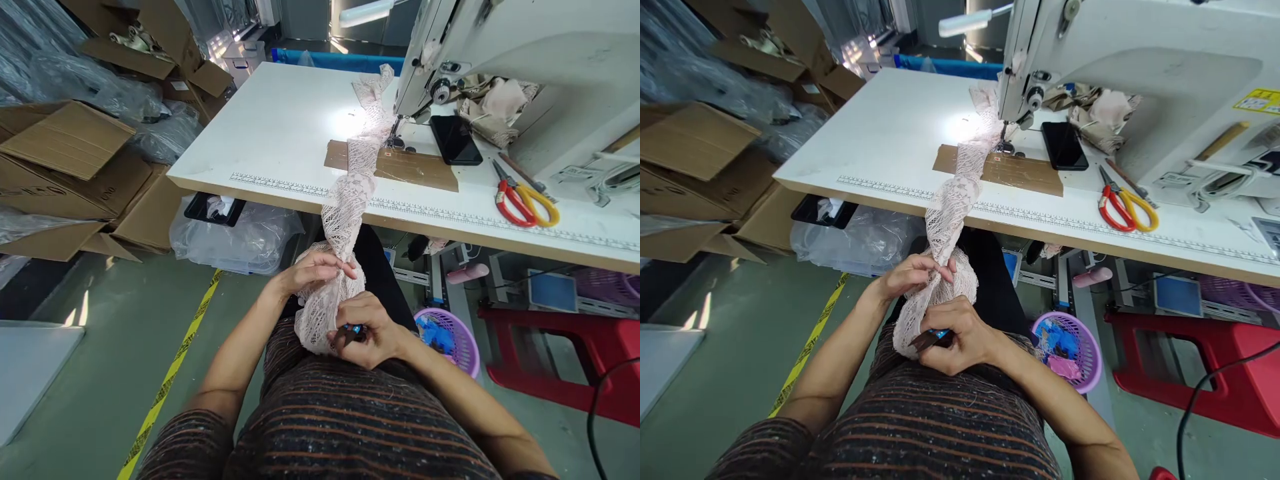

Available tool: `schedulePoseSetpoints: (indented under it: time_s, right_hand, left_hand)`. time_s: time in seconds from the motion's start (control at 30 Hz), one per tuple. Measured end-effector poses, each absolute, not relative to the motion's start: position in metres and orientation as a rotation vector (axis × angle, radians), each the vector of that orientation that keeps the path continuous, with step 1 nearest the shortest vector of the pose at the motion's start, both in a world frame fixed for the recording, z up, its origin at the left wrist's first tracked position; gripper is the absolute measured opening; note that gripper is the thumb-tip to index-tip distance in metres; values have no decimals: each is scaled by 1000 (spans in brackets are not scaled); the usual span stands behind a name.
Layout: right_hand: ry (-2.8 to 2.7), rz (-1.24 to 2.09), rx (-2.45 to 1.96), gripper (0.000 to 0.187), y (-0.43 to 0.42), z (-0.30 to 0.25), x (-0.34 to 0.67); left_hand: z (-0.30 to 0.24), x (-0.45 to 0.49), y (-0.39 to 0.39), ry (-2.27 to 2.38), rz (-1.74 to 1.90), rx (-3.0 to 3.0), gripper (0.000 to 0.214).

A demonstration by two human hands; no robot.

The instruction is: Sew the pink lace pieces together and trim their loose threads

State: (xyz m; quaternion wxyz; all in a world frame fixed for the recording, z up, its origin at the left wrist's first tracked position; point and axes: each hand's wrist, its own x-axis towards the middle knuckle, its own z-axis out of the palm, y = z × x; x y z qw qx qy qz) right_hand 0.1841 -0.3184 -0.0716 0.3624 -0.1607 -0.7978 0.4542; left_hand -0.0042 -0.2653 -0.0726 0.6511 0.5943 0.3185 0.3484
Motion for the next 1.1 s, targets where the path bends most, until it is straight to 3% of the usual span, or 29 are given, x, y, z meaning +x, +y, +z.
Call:
schedulePoseSetpoints:
  time_s: [0.17,0.3,0.4,1.1]
  right_hand:
    - [-2061,1248,-622,18,-309,-79,198]
    - [-1847,1266,-1085,55,-289,-92,201]
    - [-1800,1269,-1230,67,-277,-99,197]
    - [-1885,1104,-1198,52,-278,-98,178]
  left_hand:
    - [-78,-10,-279,893,867,1200,37]
    - [-77,-18,-281,1030,845,1247,36]
    - [-76,-20,-282,1048,850,1281,34]
    - [-76,-15,-282,1088,859,1216,24]
